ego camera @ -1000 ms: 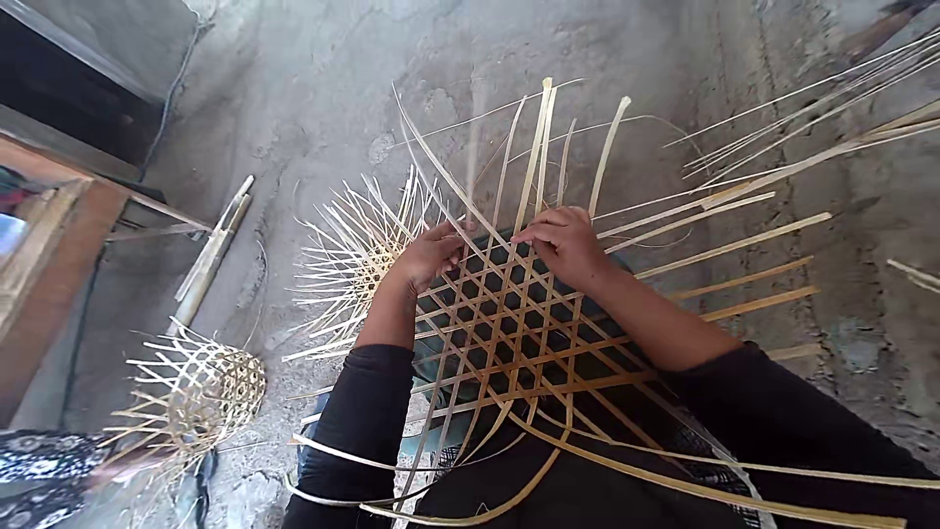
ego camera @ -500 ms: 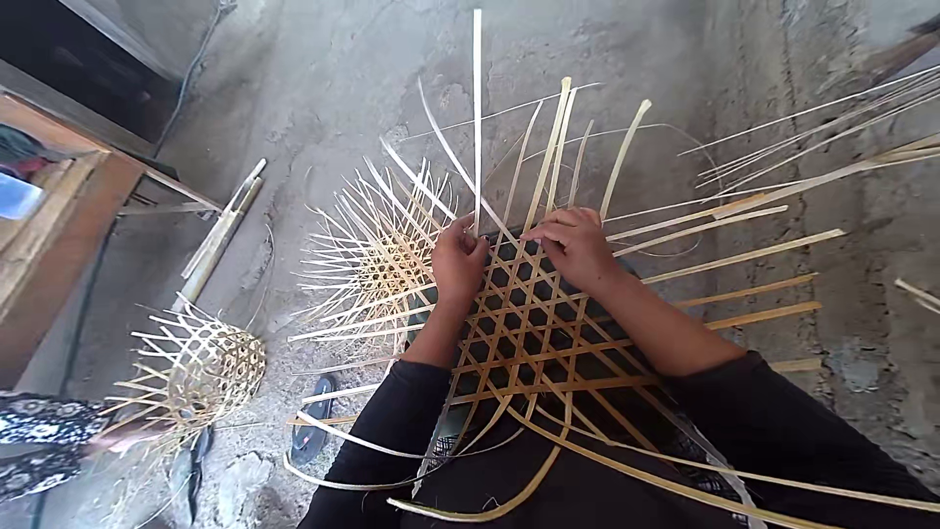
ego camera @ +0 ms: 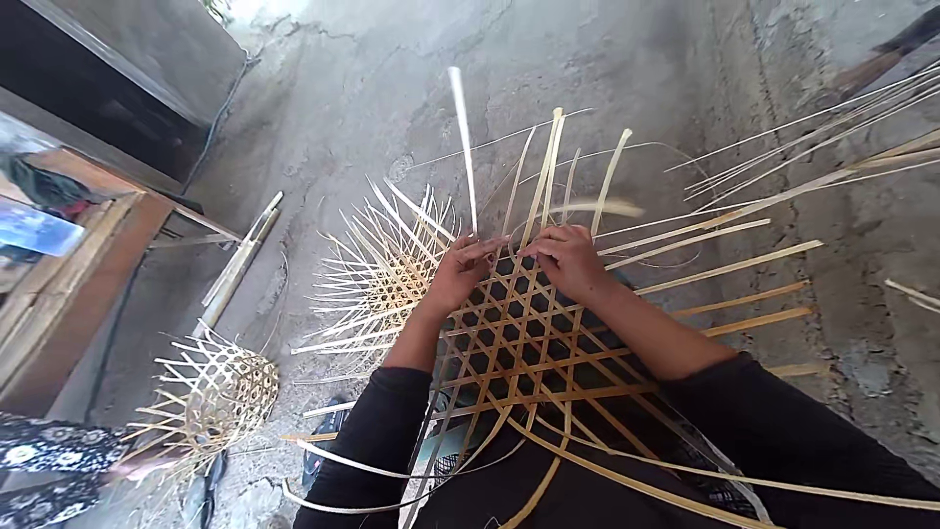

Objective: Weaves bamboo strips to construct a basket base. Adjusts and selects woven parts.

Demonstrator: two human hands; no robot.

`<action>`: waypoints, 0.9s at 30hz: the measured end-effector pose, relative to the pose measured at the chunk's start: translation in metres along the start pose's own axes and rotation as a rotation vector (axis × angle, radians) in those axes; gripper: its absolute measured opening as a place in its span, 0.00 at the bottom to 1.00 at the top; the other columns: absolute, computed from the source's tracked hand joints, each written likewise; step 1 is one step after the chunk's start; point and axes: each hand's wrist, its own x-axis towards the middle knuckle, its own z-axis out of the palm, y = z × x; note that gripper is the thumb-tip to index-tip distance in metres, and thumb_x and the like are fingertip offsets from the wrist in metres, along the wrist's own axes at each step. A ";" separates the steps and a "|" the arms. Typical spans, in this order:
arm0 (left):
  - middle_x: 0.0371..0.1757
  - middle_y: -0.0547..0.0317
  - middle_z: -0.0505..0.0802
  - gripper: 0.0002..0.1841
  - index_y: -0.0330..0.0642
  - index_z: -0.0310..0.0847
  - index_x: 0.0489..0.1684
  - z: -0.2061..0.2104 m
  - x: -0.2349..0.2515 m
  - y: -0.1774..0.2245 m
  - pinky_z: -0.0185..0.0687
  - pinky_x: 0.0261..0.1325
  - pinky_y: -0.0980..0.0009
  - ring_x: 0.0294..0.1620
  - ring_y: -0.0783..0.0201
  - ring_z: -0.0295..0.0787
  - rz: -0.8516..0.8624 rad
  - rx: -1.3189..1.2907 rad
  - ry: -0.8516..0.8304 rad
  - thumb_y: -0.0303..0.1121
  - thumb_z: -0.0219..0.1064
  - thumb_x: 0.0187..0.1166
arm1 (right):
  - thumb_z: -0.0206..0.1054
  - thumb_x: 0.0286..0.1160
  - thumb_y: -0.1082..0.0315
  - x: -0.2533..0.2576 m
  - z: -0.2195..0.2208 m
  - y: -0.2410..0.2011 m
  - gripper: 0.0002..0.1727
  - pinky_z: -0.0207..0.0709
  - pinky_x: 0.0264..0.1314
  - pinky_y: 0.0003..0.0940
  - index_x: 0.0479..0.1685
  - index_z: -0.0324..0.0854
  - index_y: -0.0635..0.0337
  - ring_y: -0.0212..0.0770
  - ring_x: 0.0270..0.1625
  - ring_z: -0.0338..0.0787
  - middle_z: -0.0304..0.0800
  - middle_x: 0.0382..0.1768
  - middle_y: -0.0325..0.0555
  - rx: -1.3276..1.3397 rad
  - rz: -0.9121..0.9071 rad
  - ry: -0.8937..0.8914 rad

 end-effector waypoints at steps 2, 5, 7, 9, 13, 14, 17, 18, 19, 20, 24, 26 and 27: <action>0.74 0.54 0.84 0.23 0.60 0.81 0.79 -0.007 0.008 -0.001 0.75 0.68 0.56 0.71 0.58 0.78 -0.088 -0.073 -0.097 0.29 0.56 0.89 | 0.60 0.83 0.70 0.000 0.000 0.002 0.16 0.65 0.78 0.63 0.50 0.96 0.45 0.50 0.61 0.89 0.94 0.51 0.46 0.005 0.000 0.001; 0.67 0.50 0.89 0.19 0.47 0.80 0.75 -0.003 0.038 -0.008 0.79 0.61 0.56 0.60 0.58 0.86 -0.317 -0.007 -0.112 0.32 0.54 0.91 | 0.60 0.83 0.69 0.001 0.000 0.003 0.16 0.64 0.79 0.62 0.51 0.96 0.43 0.49 0.62 0.88 0.94 0.52 0.45 0.012 0.005 -0.016; 0.66 0.43 0.89 0.18 0.40 0.82 0.72 -0.001 0.054 -0.001 0.77 0.69 0.48 0.65 0.52 0.85 -0.455 0.049 -0.166 0.36 0.56 0.91 | 0.60 0.83 0.69 0.001 0.001 0.004 0.17 0.63 0.79 0.63 0.51 0.96 0.42 0.49 0.63 0.88 0.93 0.53 0.45 0.006 0.001 -0.023; 0.68 0.43 0.88 0.18 0.38 0.82 0.70 -0.001 0.059 0.006 0.74 0.73 0.49 0.70 0.53 0.83 -0.493 -0.014 -0.206 0.38 0.57 0.92 | 0.60 0.84 0.69 0.000 -0.001 0.003 0.16 0.64 0.79 0.63 0.51 0.96 0.42 0.49 0.63 0.88 0.93 0.53 0.45 0.001 0.005 -0.020; 0.47 0.52 0.91 0.15 0.43 0.82 0.60 0.002 0.042 0.011 0.78 0.53 0.58 0.47 0.62 0.84 -0.438 -0.132 -0.106 0.43 0.63 0.88 | 0.59 0.84 0.69 0.001 -0.003 0.004 0.17 0.65 0.78 0.62 0.51 0.96 0.42 0.48 0.61 0.88 0.94 0.52 0.44 0.019 0.016 0.005; 0.33 0.57 0.85 0.13 0.45 0.82 0.48 0.009 0.032 0.009 0.72 0.38 0.63 0.33 0.65 0.78 -0.393 -0.127 -0.002 0.46 0.65 0.86 | 0.59 0.84 0.69 0.000 -0.002 0.004 0.17 0.65 0.78 0.61 0.50 0.96 0.41 0.47 0.61 0.89 0.94 0.52 0.42 0.013 0.019 0.007; 0.34 0.61 0.89 0.12 0.53 0.90 0.55 0.023 0.014 -0.010 0.76 0.34 0.60 0.28 0.64 0.79 -0.187 -0.036 0.157 0.44 0.66 0.85 | 0.59 0.84 0.69 0.000 0.000 0.004 0.17 0.65 0.79 0.60 0.49 0.95 0.41 0.45 0.61 0.89 0.94 0.51 0.41 0.006 0.017 -0.002; 0.41 0.61 0.92 0.14 0.55 0.90 0.62 0.023 0.015 -0.013 0.81 0.38 0.59 0.31 0.64 0.83 -0.116 0.078 0.159 0.44 0.66 0.86 | 0.59 0.84 0.69 0.002 0.000 0.005 0.17 0.66 0.79 0.59 0.50 0.95 0.42 0.45 0.61 0.89 0.93 0.51 0.41 0.002 0.011 -0.004; 0.44 0.60 0.94 0.16 0.56 0.89 0.66 0.023 0.016 -0.012 0.84 0.43 0.56 0.34 0.62 0.87 -0.074 0.214 0.152 0.44 0.65 0.86 | 0.59 0.84 0.69 0.002 0.001 0.006 0.17 0.66 0.78 0.59 0.50 0.96 0.42 0.46 0.61 0.89 0.93 0.51 0.41 -0.005 0.003 -0.004; 0.45 0.57 0.96 0.16 0.56 0.89 0.67 0.022 0.019 -0.008 0.86 0.46 0.51 0.37 0.59 0.91 -0.066 0.345 0.142 0.44 0.63 0.88 | 0.60 0.84 0.69 0.002 0.002 0.006 0.17 0.66 0.78 0.59 0.49 0.96 0.42 0.46 0.61 0.89 0.93 0.50 0.42 -0.009 -0.006 -0.005; 0.44 0.49 0.96 0.15 0.55 0.90 0.63 0.014 0.045 0.018 0.83 0.55 0.37 0.48 0.45 0.94 -0.280 0.628 -0.012 0.44 0.62 0.88 | 0.59 0.84 0.69 0.002 0.007 0.003 0.16 0.65 0.77 0.61 0.51 0.95 0.44 0.48 0.60 0.89 0.93 0.51 0.43 -0.045 -0.027 -0.023; 0.49 0.43 0.94 0.19 0.51 0.82 0.70 0.014 0.058 0.031 0.83 0.52 0.34 0.51 0.39 0.92 -0.316 0.678 -0.051 0.40 0.69 0.82 | 0.63 0.83 0.69 0.004 0.005 0.000 0.15 0.67 0.78 0.64 0.61 0.89 0.49 0.50 0.59 0.91 0.95 0.50 0.45 -0.045 0.010 -0.034; 0.55 0.42 0.92 0.25 0.48 0.75 0.75 0.014 0.062 0.038 0.84 0.51 0.34 0.53 0.38 0.92 -0.266 0.702 -0.068 0.35 0.72 0.77 | 0.66 0.80 0.72 0.005 0.003 -0.001 0.19 0.68 0.77 0.65 0.68 0.84 0.52 0.50 0.57 0.91 0.94 0.48 0.45 -0.020 0.040 -0.033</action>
